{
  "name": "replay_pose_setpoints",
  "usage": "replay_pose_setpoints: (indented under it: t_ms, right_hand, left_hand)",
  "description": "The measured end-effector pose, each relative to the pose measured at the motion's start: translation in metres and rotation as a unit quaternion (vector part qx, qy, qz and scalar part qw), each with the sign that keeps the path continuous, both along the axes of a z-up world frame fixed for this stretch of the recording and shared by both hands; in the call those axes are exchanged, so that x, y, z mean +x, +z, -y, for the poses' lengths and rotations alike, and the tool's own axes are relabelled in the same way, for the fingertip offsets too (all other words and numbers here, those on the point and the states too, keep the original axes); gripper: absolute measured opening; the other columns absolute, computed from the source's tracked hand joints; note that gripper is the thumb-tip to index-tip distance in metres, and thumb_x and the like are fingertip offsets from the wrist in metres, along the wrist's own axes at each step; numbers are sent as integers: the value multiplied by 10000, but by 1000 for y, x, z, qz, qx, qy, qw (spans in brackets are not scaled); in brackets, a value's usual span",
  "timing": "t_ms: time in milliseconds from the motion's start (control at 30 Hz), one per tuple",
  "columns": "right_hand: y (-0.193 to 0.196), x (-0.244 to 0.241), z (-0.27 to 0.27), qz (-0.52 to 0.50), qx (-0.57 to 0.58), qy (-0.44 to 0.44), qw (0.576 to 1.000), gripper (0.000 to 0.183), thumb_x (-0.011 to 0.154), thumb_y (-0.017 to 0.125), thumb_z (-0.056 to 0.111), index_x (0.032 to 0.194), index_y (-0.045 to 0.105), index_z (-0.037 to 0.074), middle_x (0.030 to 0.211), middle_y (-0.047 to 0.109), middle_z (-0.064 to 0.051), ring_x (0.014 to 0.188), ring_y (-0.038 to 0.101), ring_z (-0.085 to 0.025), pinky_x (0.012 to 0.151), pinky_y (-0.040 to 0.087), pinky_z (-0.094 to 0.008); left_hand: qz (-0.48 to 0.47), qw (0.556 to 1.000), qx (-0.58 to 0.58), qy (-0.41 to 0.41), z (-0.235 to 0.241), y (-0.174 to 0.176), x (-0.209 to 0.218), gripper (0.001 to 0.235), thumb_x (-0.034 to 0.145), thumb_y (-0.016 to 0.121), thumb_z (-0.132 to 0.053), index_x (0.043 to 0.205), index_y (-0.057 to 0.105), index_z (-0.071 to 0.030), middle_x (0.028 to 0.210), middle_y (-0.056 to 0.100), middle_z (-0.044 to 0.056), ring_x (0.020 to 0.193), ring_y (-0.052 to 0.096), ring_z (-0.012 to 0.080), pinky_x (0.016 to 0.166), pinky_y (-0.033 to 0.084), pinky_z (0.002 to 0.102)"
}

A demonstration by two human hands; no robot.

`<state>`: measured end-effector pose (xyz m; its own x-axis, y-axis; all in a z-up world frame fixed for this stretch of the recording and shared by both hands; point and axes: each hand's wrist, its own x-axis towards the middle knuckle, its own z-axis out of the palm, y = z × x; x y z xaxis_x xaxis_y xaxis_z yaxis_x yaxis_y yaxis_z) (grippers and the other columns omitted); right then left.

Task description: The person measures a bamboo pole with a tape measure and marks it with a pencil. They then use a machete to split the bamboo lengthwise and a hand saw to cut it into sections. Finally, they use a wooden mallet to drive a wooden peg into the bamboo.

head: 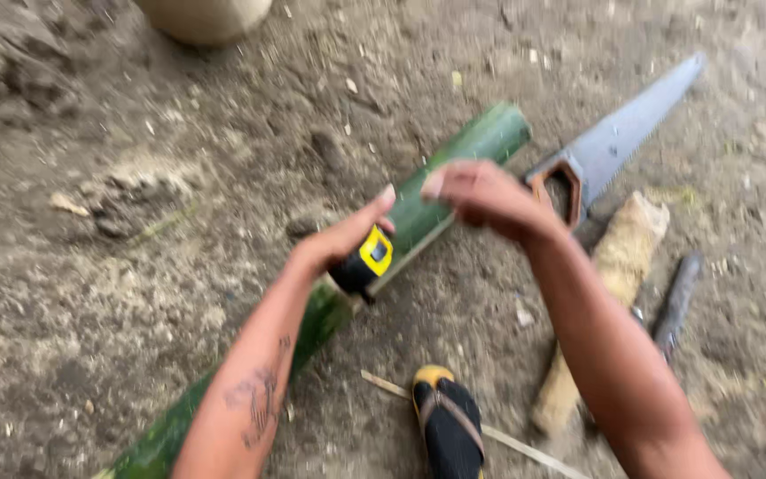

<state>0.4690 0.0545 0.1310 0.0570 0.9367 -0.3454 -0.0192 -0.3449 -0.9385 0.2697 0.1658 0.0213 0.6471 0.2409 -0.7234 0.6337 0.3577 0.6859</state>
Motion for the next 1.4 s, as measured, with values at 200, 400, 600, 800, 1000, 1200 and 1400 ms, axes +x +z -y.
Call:
replay_pose_setpoints:
  t_ms: [200,400,600,800,1000,1200,1400]
  right_hand:
    - [-73,-26,15,45,-13,101,994,215,916,731,289,1001,729,91,898,708,44,839,611,-46,759,522,-241]
    - [-58,18,30,-253,-104,41,961,148,875,769,148,855,622,139,705,511,80,515,382,-21,431,281,-202]
    - [-72,116,5,-128,-35,-254,958,242,919,800,123,810,584,113,707,527,46,519,362,-45,438,273,-214]
    - [-136,179,-37,64,-22,-429,901,161,815,849,153,869,707,99,746,706,-11,487,432,-99,422,301,-269]
    - [-176,184,-57,312,-18,-445,839,267,816,899,237,1020,820,84,874,783,-18,732,699,-109,700,561,-262]
    - [-190,189,-35,413,128,-353,830,234,955,821,196,1131,785,46,937,784,-30,824,724,-83,743,557,-237]
    - [-179,188,-25,133,58,-420,896,194,916,790,206,1026,766,48,776,689,13,502,484,-45,413,344,-220]
  left_hand:
    - [203,971,121,-19,24,-20,4,1089,842,316,-931,1354,563,-3,1323,619,125,1210,547,191,1055,408,356]
    - [-18,995,78,-66,10,8,3,950,835,292,-860,1153,705,-66,1029,746,109,927,687,188,808,538,364]
    - [20,991,-37,-129,-19,23,-50,591,865,719,-591,992,725,-14,873,736,69,703,671,128,654,564,299]
    - [-50,993,-69,-87,-17,1,-66,402,873,679,-419,844,801,-37,777,786,94,640,700,157,645,588,337]
    - [-30,995,86,-40,7,-20,-36,365,877,676,-381,829,839,-57,744,781,74,639,669,150,672,538,332]
    - [-138,959,246,-33,29,-9,-53,367,860,674,-466,835,834,-137,708,745,137,654,704,238,680,537,388]
    - [-162,951,261,-22,50,19,-53,373,869,647,-466,809,825,-144,701,726,174,677,728,324,697,549,439]
